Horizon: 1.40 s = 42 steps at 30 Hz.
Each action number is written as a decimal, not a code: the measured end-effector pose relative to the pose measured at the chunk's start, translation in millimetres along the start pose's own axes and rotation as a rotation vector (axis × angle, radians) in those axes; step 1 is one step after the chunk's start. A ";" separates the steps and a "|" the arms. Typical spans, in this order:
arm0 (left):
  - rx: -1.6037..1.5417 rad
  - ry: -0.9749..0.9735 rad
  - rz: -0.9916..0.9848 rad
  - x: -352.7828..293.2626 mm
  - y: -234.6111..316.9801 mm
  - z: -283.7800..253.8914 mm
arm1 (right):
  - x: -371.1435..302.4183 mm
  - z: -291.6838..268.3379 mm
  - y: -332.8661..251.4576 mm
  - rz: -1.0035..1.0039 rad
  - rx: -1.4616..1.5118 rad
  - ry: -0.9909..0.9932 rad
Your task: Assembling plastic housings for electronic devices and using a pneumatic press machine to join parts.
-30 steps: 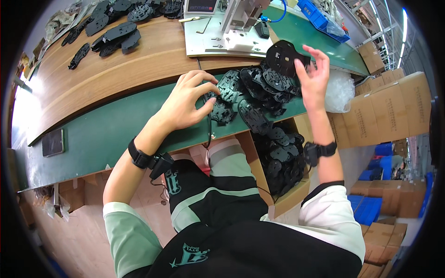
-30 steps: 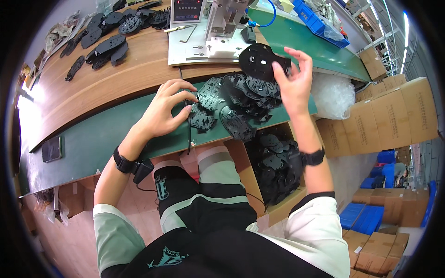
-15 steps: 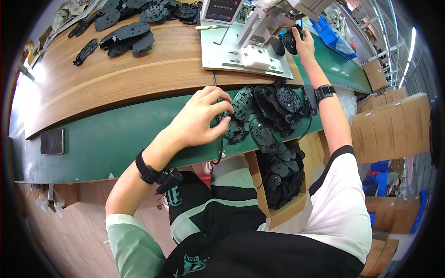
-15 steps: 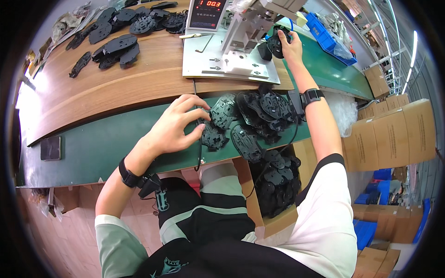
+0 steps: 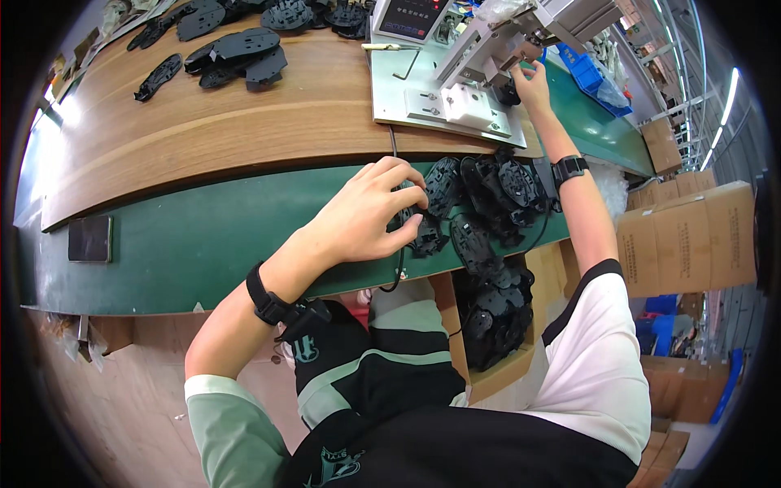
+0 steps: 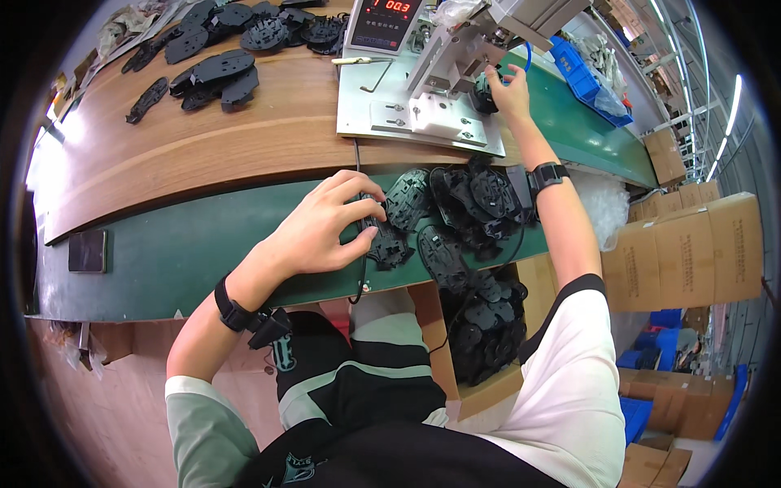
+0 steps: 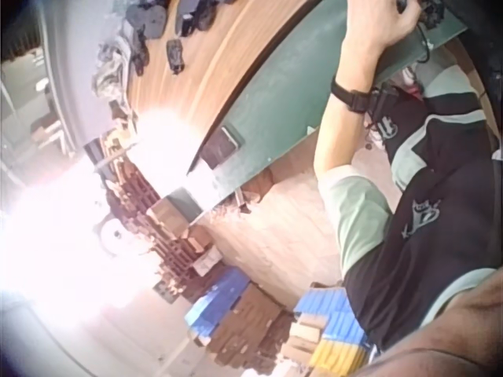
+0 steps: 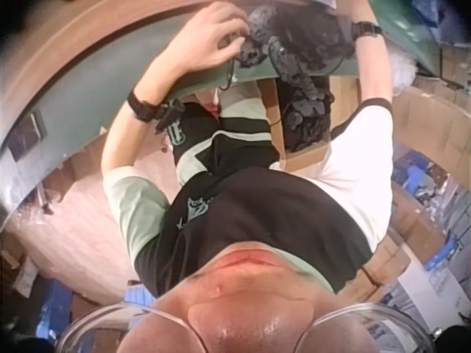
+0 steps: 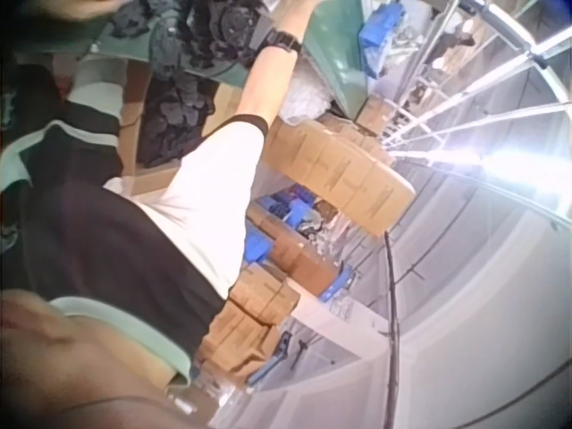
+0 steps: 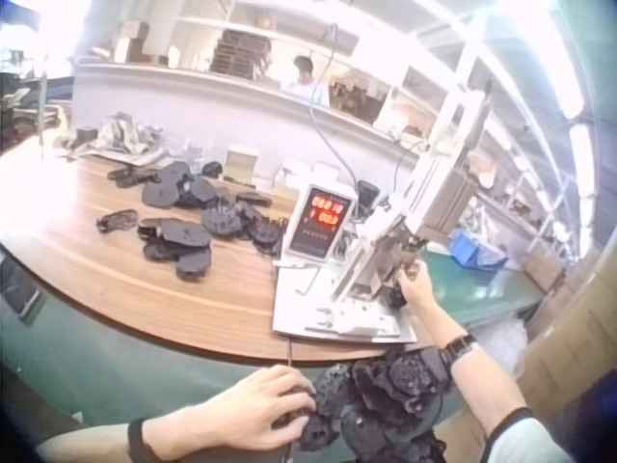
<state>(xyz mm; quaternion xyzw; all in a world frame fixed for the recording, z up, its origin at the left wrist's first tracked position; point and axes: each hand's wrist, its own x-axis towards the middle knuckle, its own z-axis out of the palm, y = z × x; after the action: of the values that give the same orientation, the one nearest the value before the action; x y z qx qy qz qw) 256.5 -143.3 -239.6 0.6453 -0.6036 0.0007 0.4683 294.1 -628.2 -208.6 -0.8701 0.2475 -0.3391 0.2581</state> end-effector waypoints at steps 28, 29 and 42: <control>-0.084 -0.073 -0.009 -3.8 -9.6 -5.9 | -39.5 -6.9 -72.9 0.048 -0.320 -0.158; -0.083 -0.075 -0.007 -4.4 -9.3 -5.9 | -40.1 -7.8 -73.7 0.049 -0.320 -0.160; -0.091 -0.084 -0.014 -3.9 -9.2 -8.5 | -41.8 -5.8 -72.0 0.036 -0.329 -0.173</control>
<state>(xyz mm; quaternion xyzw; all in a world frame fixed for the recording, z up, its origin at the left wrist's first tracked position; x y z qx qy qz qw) 267.4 -136.6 -242.6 0.6268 -0.6175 -0.0570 0.4717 281.3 -550.8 -179.8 -0.9220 0.2919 -0.2134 0.1385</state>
